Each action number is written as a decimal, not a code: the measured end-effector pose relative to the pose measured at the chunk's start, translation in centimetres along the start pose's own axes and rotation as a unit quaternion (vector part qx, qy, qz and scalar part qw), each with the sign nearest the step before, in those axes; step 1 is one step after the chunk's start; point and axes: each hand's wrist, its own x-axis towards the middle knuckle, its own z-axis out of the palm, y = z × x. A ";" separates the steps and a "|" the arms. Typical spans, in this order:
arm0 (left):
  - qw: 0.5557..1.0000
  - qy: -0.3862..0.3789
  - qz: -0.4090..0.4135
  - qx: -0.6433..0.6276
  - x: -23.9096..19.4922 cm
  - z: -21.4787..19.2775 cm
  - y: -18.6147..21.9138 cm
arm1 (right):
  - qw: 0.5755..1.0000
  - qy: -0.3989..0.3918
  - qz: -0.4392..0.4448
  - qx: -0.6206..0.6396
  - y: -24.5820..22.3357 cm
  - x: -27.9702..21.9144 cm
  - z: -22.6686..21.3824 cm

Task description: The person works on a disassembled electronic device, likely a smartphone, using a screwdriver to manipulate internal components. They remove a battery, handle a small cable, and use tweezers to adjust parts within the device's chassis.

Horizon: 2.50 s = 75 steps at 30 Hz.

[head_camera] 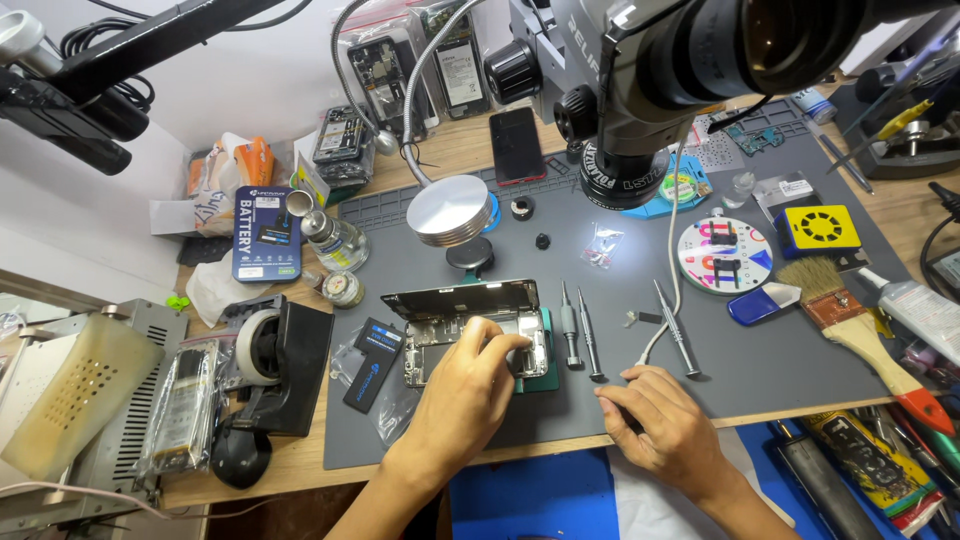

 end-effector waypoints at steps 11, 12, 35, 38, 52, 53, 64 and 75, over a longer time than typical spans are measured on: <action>0.999 -0.012 -0.018 -0.048 0.0 -0.6 -0.1 | 1.000 -0.012 0.005 -0.009 -0.3 0.5 0.3; 0.998 -0.011 -0.017 -0.061 0.0 -0.6 -0.1 | 1.000 -0.010 0.005 -0.011 -0.3 0.5 0.4; 0.676 0.165 -0.325 -0.640 -0.6 -3.6 -7.0 | 0.987 -0.118 0.085 -0.073 -2.9 4.3 4.8; 0.599 0.131 -0.342 -0.712 -0.5 -4.0 -6.7 | 0.987 -0.114 0.104 -0.038 -3.5 5.0 5.0; 0.473 0.230 -0.471 -0.708 -1.2 -6.1 -1.8 | 0.897 -0.220 0.340 0.176 -4.4 6.9 4.1; 0.475 0.245 -0.430 -0.728 -1.6 -5.5 -2.1 | 0.885 -0.212 0.357 0.210 -4.6 7.3 4.2; 0.471 0.378 -0.328 -0.726 -3.0 -1.1 0.6 | 0.846 -0.205 0.423 0.251 -2.9 11.7 5.4; 0.527 0.445 -0.115 -0.715 -3.2 5.2 1.3 | 0.839 -0.186 0.397 0.323 0.8 16.0 10.1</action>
